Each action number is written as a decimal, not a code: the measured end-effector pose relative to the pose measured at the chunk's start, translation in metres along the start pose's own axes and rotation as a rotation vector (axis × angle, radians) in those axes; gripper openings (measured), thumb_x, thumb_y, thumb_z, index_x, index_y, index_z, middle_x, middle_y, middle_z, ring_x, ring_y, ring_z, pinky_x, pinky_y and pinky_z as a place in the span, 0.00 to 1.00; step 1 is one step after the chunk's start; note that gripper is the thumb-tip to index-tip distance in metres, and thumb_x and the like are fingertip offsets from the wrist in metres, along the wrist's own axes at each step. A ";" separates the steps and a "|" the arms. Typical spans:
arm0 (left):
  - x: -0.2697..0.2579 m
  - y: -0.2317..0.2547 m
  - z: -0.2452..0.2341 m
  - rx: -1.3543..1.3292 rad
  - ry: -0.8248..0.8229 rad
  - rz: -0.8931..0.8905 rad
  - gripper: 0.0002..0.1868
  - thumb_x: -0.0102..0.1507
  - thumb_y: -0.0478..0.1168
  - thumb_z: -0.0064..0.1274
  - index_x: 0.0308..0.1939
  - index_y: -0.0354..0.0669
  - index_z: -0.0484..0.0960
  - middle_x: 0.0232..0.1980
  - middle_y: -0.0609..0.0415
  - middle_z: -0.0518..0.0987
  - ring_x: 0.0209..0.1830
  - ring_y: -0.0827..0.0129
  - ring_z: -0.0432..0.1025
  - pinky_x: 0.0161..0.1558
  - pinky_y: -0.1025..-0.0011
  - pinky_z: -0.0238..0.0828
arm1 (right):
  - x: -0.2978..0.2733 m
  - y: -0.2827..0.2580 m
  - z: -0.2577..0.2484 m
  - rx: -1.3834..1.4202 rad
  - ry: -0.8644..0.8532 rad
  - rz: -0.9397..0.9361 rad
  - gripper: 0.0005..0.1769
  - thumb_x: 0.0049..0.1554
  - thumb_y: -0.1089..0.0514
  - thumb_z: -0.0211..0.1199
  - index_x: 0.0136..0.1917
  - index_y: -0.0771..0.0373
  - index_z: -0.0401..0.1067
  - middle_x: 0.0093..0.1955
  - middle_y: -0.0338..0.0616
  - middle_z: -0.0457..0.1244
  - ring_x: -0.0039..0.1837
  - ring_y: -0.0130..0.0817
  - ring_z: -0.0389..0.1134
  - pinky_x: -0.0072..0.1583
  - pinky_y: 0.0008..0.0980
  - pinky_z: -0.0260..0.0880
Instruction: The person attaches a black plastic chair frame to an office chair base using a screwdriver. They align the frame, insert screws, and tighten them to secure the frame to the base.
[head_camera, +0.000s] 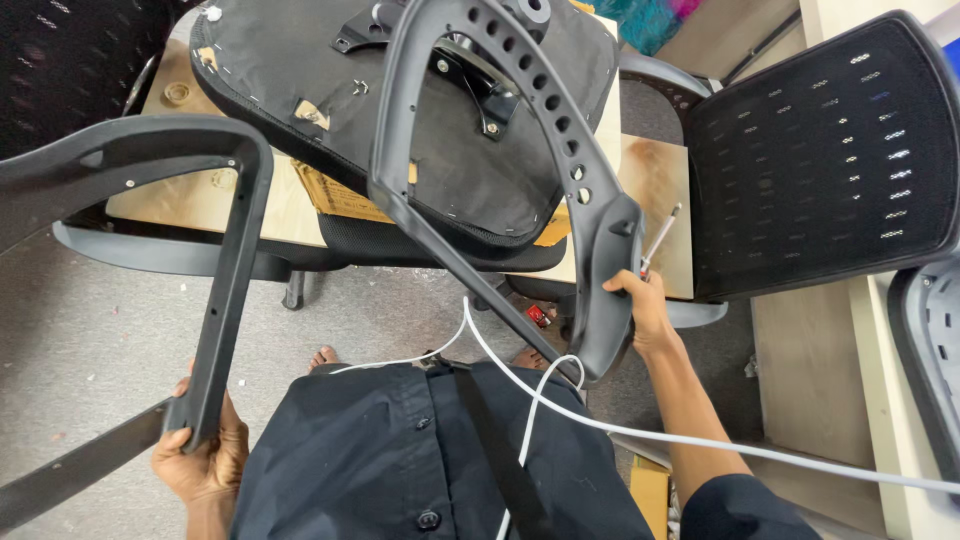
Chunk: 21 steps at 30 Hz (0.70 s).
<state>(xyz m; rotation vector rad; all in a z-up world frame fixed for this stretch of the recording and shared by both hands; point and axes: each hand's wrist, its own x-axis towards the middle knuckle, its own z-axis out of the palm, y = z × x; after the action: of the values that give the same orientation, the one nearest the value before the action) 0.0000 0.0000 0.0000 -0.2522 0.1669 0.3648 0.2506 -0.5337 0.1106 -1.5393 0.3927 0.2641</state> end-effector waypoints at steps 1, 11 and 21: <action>0.000 -0.003 0.006 -0.004 0.008 0.011 0.30 0.52 0.21 0.40 0.60 0.36 0.69 0.66 0.32 0.75 0.71 0.37 0.73 0.67 0.49 0.67 | -0.006 -0.001 0.001 0.021 0.037 -0.007 0.19 0.46 0.63 0.60 0.51 0.75 0.69 0.42 0.50 0.64 0.39 0.39 0.68 0.41 0.36 0.73; 0.037 -0.028 0.051 0.185 -0.035 -0.192 0.29 0.52 0.19 0.41 0.59 0.29 0.68 0.69 0.24 0.70 0.72 0.34 0.69 0.66 0.56 0.69 | -0.035 0.017 -0.011 0.209 0.184 -0.083 0.17 0.46 0.62 0.57 0.49 0.71 0.70 0.39 0.46 0.64 0.37 0.36 0.67 0.40 0.34 0.72; 0.077 -0.063 0.078 0.272 -0.061 -0.465 0.30 0.50 0.19 0.42 0.57 0.29 0.66 0.68 0.24 0.69 0.70 0.32 0.67 0.64 0.51 0.76 | -0.033 0.050 -0.033 0.505 0.292 -0.058 0.17 0.48 0.58 0.57 0.50 0.67 0.70 0.42 0.46 0.65 0.43 0.38 0.69 0.47 0.37 0.74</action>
<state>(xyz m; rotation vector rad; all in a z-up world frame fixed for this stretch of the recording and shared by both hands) 0.1031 -0.0104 0.0723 -0.0067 0.0924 -0.1131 0.1975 -0.5629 0.0785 -1.0869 0.5929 -0.1060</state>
